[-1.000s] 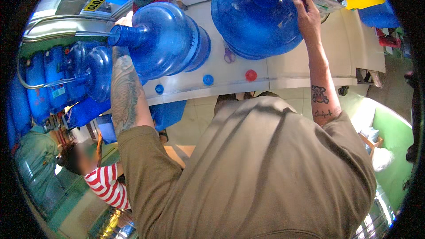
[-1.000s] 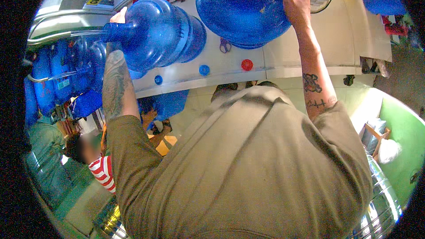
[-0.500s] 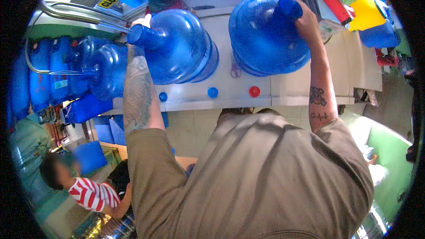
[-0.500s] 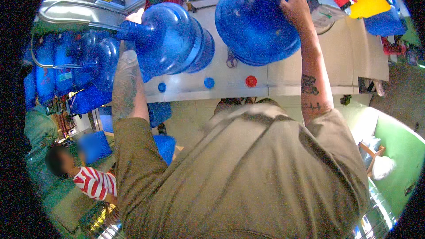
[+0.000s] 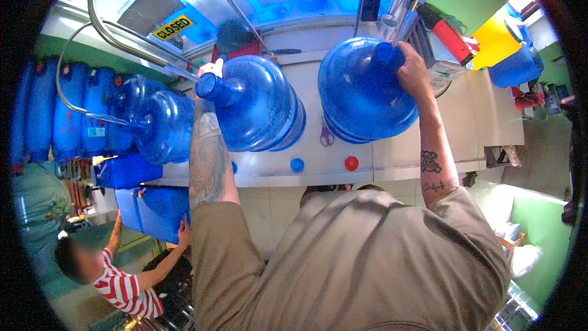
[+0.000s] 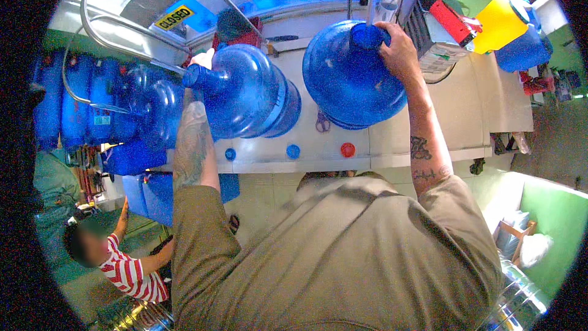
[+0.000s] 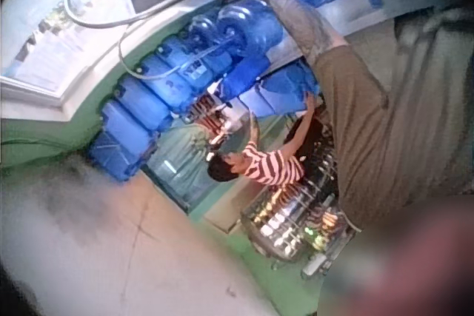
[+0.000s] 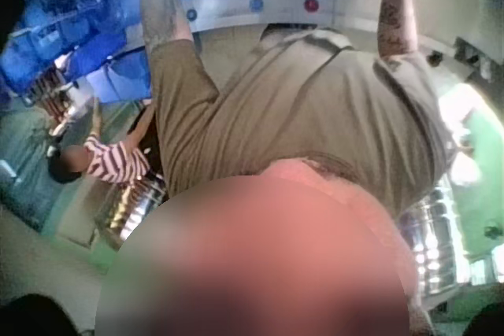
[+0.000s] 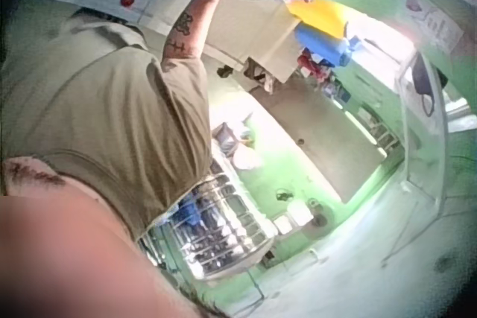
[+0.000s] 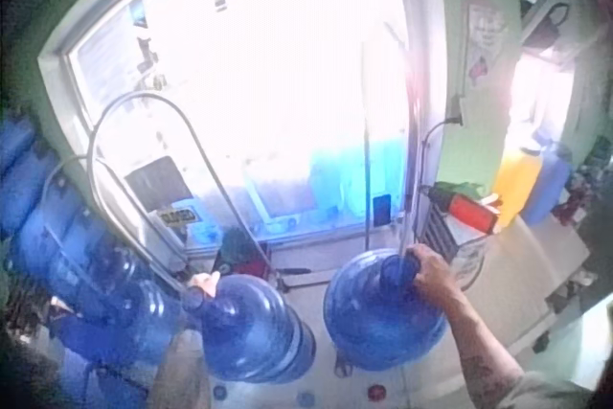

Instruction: The person fills large blue water jugs from a dispenser, then caps them and wraps the necks with green shrink-wrap. They use a red heat gun to shrink the wrap around the necks of the jugs.

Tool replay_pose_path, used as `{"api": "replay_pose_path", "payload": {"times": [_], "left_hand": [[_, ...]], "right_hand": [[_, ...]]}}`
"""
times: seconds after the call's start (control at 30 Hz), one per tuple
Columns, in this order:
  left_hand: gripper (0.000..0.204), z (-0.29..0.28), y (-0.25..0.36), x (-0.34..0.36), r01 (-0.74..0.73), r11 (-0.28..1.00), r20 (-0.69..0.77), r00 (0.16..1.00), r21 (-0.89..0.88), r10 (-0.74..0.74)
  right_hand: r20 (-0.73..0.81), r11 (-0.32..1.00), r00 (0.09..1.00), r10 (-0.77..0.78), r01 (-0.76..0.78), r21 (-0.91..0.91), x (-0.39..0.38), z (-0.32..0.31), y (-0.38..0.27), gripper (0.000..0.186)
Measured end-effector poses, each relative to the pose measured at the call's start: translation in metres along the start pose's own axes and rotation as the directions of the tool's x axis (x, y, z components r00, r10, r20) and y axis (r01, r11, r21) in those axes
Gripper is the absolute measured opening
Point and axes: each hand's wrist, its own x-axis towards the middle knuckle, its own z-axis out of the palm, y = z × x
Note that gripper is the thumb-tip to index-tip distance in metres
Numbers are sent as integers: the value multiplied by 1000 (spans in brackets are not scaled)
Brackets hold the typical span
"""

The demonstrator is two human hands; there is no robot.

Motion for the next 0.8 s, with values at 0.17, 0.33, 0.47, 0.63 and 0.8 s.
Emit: {"api": "replay_pose_path", "payload": {"times": [0.17, 0.33, 0.47, 0.63, 0.8], "left_hand": [[38, -17, 17, -3, 57, 996, -67, 996, -72, -62], [47, -27, 33, -2, 448, 834, 53, 888, -321, -457], [45, -23, 27, -3, 385, 874, 11, 916, -297, -400], [42, -22, 24, -9, 293, 898, -9, 950, -328, -313], [42, -43, 45, -5, 474, 822, 87, 877, -316, -472]], "right_hand": [[-14, 999, 1000, -23, 24, 40, 1, -1, -2, 34], [-11, 999, 1000, -17, 18, 44, -2, -3, -6, 33], [-6, 999, 1000, 12, -12, 48, -2, -3, -6, 35], [-21, 997, 1000, -10, 11, 73, -2, -1, -1, 34], [-42, 997, 998, -42, 44, 55, -2, -2, -2, 33]]}}
